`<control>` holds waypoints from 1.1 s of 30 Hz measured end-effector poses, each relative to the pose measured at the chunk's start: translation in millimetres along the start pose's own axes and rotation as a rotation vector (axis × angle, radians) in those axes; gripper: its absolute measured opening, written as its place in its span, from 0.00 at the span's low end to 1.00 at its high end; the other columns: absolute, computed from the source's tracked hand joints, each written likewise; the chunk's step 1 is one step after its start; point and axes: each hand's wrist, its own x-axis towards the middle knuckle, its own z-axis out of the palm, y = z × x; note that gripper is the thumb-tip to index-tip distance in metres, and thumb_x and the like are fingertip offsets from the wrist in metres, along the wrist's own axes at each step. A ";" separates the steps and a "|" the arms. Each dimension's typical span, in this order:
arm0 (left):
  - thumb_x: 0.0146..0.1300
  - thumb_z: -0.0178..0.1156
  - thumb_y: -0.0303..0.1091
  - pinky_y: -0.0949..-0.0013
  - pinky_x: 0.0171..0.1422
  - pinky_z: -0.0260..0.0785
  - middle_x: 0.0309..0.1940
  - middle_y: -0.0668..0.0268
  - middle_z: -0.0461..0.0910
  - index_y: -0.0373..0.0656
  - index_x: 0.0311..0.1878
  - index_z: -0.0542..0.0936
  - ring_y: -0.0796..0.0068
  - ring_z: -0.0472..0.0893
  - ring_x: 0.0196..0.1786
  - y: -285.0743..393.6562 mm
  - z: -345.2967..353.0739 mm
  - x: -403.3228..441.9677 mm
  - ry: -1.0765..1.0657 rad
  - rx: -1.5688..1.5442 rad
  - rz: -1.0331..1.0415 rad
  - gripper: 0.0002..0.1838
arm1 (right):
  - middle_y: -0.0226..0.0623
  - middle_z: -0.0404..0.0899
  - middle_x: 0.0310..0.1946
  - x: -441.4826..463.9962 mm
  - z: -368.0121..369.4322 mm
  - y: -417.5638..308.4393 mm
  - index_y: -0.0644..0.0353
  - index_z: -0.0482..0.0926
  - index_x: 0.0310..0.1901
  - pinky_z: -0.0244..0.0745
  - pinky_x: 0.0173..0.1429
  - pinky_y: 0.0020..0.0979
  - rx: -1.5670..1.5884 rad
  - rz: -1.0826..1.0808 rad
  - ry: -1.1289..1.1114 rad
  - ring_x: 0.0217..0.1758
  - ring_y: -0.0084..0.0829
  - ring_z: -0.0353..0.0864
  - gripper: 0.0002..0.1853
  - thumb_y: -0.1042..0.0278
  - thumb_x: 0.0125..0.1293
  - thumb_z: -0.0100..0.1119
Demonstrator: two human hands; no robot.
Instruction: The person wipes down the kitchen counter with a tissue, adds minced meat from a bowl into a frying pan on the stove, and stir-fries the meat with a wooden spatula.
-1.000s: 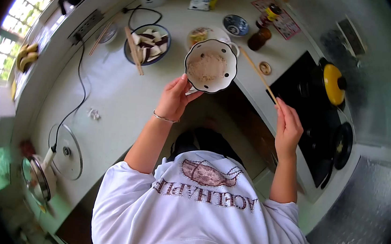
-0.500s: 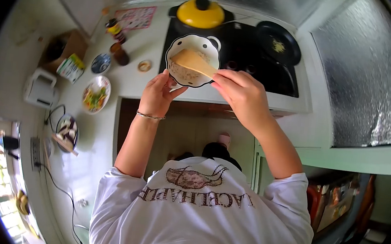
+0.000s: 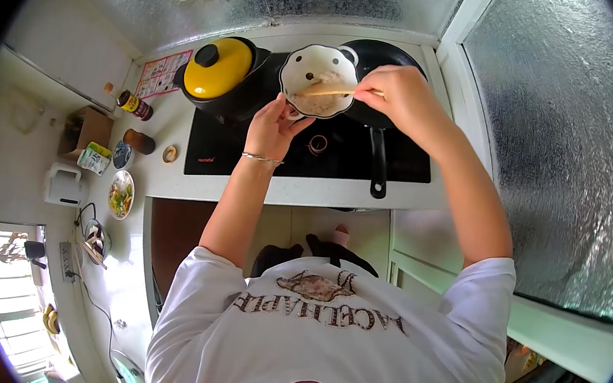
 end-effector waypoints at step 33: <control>0.69 0.47 0.36 0.59 0.49 0.78 0.24 0.71 0.64 0.39 0.25 0.69 0.79 0.73 0.30 -23.3 26.2 100.2 -0.132 0.231 -0.035 0.16 | 0.38 0.81 0.24 53.2 -38.4 98.3 0.64 0.83 0.34 0.68 0.32 0.27 0.015 0.204 -0.068 0.26 0.25 0.76 0.10 0.66 0.56 0.60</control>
